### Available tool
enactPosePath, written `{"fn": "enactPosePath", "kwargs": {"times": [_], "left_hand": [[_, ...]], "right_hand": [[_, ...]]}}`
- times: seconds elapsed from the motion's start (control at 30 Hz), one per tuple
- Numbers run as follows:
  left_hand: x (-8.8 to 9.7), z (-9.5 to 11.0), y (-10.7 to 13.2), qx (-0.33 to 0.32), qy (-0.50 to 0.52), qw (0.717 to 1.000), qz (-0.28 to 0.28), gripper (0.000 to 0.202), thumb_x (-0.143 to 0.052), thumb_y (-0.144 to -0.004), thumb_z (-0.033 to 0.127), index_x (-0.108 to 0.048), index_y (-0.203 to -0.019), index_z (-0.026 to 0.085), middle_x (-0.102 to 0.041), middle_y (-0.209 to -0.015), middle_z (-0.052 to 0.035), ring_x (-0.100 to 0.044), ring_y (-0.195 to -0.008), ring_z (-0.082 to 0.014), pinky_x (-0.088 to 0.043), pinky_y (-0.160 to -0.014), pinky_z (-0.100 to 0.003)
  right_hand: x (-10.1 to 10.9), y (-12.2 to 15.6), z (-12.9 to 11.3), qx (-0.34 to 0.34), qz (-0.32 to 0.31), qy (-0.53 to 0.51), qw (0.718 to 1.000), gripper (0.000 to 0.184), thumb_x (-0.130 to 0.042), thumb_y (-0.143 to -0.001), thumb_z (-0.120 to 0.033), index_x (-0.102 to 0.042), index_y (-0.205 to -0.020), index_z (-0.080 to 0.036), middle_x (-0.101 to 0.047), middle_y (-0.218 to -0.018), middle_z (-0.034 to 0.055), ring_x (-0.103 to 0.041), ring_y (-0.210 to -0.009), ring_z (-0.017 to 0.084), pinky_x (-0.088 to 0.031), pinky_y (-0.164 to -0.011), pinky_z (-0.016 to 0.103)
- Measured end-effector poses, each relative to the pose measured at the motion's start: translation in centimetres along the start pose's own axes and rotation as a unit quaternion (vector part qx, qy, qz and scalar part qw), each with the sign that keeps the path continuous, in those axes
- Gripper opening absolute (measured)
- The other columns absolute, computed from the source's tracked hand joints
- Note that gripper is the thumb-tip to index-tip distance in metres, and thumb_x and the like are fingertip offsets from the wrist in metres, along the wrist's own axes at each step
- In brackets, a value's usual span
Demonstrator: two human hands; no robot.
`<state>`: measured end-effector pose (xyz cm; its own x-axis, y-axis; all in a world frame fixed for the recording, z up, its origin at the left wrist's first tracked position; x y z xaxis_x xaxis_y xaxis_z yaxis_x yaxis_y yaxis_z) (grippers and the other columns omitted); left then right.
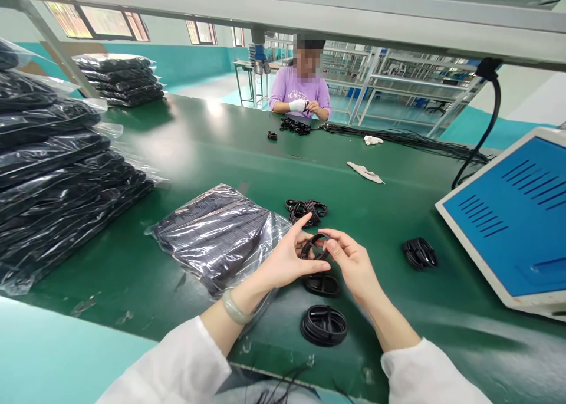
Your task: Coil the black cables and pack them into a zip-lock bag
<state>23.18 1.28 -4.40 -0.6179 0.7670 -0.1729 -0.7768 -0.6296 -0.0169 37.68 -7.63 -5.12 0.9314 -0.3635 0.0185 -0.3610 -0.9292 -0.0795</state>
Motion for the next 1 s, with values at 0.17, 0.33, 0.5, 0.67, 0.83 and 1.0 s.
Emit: {"fn": "enactPosePath", "kwargs": {"times": [0.17,0.33,0.5,0.67,0.83,1.0], "left_hand": [[0.9,0.7,-0.2,0.139,0.172,0.971,-0.086,0.058,-0.069,-0.086,0.055,-0.061,-0.126,0.014,-0.070,-0.115,-0.0149,-0.073,-0.094,-0.0253,-0.055,-0.087,-0.039],[1.5,0.8,0.0,0.163,0.227,0.947,-0.159,0.039,-0.074,-0.087,0.038,-0.063,-0.116,0.015,-0.073,-0.110,-0.0125,-0.074,-0.099,-0.0243,-0.055,-0.092,-0.034],[1.4,0.6,0.1,0.171,0.253,0.931,-0.199,0.047,-0.078,-0.084,0.037,-0.059,-0.121,0.015,-0.072,-0.109,-0.0132,-0.074,-0.102,-0.0241,-0.054,-0.093,-0.033],[1.4,0.2,0.0,0.158,0.237,0.938,-0.197,0.055,-0.084,-0.078,0.032,-0.055,-0.122,0.017,-0.073,-0.106,-0.0123,-0.074,-0.095,-0.0206,-0.054,-0.092,-0.034],[1.3,0.1,-0.1,0.153,0.196,0.959,-0.137,0.056,-0.084,-0.077,0.025,-0.054,-0.124,0.021,-0.070,-0.098,-0.0045,-0.075,-0.087,-0.0179,-0.056,-0.081,-0.029],[1.2,0.5,0.1,0.139,0.166,0.967,-0.134,0.076,-0.081,-0.080,0.023,-0.043,-0.145,0.034,-0.068,-0.104,-0.0024,-0.074,-0.085,-0.0178,-0.058,-0.083,-0.034]], "right_hand": [[0.6,-0.2,0.1,-0.023,0.006,-0.031,0.999,0.042,-0.061,-0.093,-0.057,-0.071,-0.118,-0.026,-0.074,-0.100,0.0039,-0.068,-0.096,0.021,-0.053,-0.086,0.033],[0.6,-0.2,0.2,-0.026,-0.018,-0.019,0.999,0.044,-0.058,-0.093,-0.060,-0.071,-0.119,-0.027,-0.074,-0.111,0.0049,-0.066,-0.104,0.023,-0.050,-0.097,0.037],[0.6,-0.1,0.0,-0.020,-0.045,-0.014,0.999,0.042,-0.054,-0.094,-0.061,-0.071,-0.120,-0.032,-0.070,-0.116,0.0041,-0.062,-0.111,0.025,-0.048,-0.099,0.040],[0.6,-0.1,0.0,0.018,-0.058,0.013,0.998,0.038,-0.050,-0.099,-0.056,-0.070,-0.123,-0.035,-0.065,-0.113,0.0036,-0.060,-0.109,0.023,-0.047,-0.098,0.039],[1.0,-0.2,0.4,0.101,0.021,0.075,0.992,0.034,-0.058,-0.097,-0.046,-0.063,-0.128,-0.033,-0.057,-0.108,0.0044,-0.057,-0.099,0.021,-0.049,-0.085,0.035],[1.3,0.2,0.1,0.190,0.002,0.209,0.959,0.015,-0.060,-0.095,-0.033,-0.068,-0.107,-0.029,-0.059,-0.101,0.0026,-0.057,-0.089,0.019,-0.042,-0.086,0.039]]}}
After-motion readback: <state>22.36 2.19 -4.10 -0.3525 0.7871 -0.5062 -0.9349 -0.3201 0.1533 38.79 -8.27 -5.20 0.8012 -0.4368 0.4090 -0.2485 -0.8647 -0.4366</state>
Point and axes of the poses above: each hand's wrist, its own y-axis away from the middle knuckle, its own x-axis out of the back of the hand, z = x × y, the point moved 1 cm from there along -y, towards the middle knuckle
